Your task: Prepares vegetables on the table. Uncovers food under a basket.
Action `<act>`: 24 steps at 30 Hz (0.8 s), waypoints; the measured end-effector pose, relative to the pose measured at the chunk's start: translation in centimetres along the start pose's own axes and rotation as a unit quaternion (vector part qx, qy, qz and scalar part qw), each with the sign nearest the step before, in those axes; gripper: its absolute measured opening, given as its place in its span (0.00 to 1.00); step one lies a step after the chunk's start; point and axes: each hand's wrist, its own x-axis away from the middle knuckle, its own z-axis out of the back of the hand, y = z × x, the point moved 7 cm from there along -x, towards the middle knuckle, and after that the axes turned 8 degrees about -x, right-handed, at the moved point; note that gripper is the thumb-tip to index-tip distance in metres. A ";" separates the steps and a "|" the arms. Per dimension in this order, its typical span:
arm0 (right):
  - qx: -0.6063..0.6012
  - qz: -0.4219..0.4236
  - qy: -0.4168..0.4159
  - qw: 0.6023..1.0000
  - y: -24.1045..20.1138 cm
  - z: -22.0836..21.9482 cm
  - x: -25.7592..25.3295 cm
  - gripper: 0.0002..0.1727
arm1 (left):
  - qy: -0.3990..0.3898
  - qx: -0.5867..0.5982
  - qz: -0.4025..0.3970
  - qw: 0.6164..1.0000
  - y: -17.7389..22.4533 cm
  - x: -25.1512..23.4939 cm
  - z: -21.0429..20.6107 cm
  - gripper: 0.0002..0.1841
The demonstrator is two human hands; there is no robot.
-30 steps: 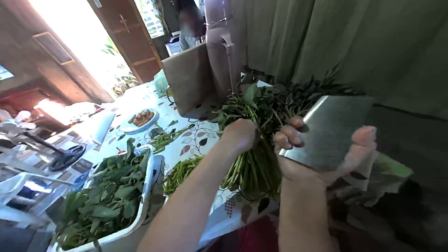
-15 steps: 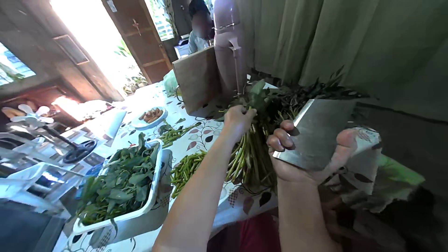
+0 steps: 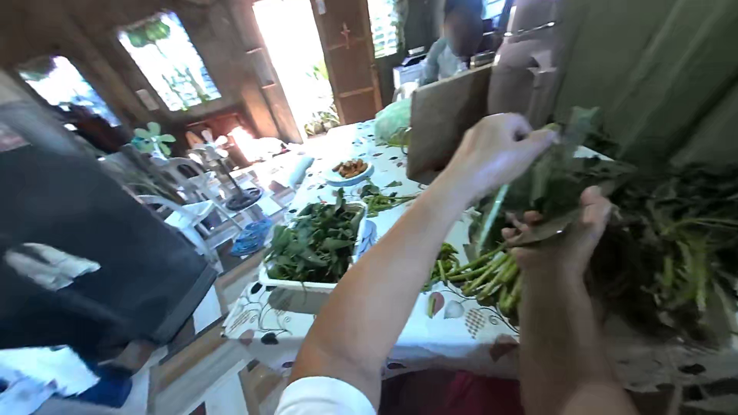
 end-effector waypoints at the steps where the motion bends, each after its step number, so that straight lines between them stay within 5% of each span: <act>1: 0.014 0.014 0.010 1.000 0.0 0.2 -0.5 0.22 | 0.001 -0.010 0.001 1.000 0.8 0.3 0.5 0.14; 5: -0.004 0.043 0.036 0.998 -0.1 1.8 -2.6 0.25 | 0.013 -0.116 -0.025 0.993 2.1 2.1 5.8 0.13; 6: -0.006 0.044 0.019 0.999 0.0 2.1 -3.0 0.27 | 0.047 -0.121 -0.134 0.982 0.2 2.4 8.2 0.12; 7: -0.003 0.045 -0.002 0.999 0.0 2.3 -3.1 0.29 | 0.113 -0.063 -0.351 0.928 -3.3 2.3 10.9 0.09; 8: 0.005 0.054 0.002 0.999 -0.1 2.3 -2.8 0.29 | 0.095 -0.034 -0.394 0.914 -5.4 2.9 13.6 0.10; 9: 0.007 0.058 0.010 0.998 -0.3 2.1 -2.3 0.28 | 0.084 -0.014 -0.330 0.940 -5.9 4.6 16.1 0.10; 11: 0.002 0.051 0.040 0.998 -0.1 1.6 -1.9 0.21 | 0.132 -0.031 -0.041 0.990 -4.0 10.3 19.1 0.07; 13: -0.025 0.027 0.032 0.999 0.1 1.2 -1.2 0.21 | 0.217 -0.072 0.114 0.967 -4.8 15.4 20.6 0.07; 15: -0.056 0.042 -0.028 0.997 -0.3 -0.1 -0.1 0.19 | 0.257 -0.072 0.143 0.953 -8.5 19.1 21.2 0.08; 17: -0.066 0.082 -0.184 0.977 -0.4 -2.5 1.2 0.23 | 0.277 -0.042 0.143 0.949 -12.3 22.0 20.9 0.09; 20: -0.069 0.086 -0.419 0.901 0.4 -7.4 4.8 0.23 | 0.302 0.002 0.158 0.940 -16.1 25.8 19.8 0.11; 24: -0.049 0.003 -0.564 0.824 3.1 -12.2 9.2 0.34 | 0.353 0.078 0.176 0.916 -18.5 29.0 17.3 0.10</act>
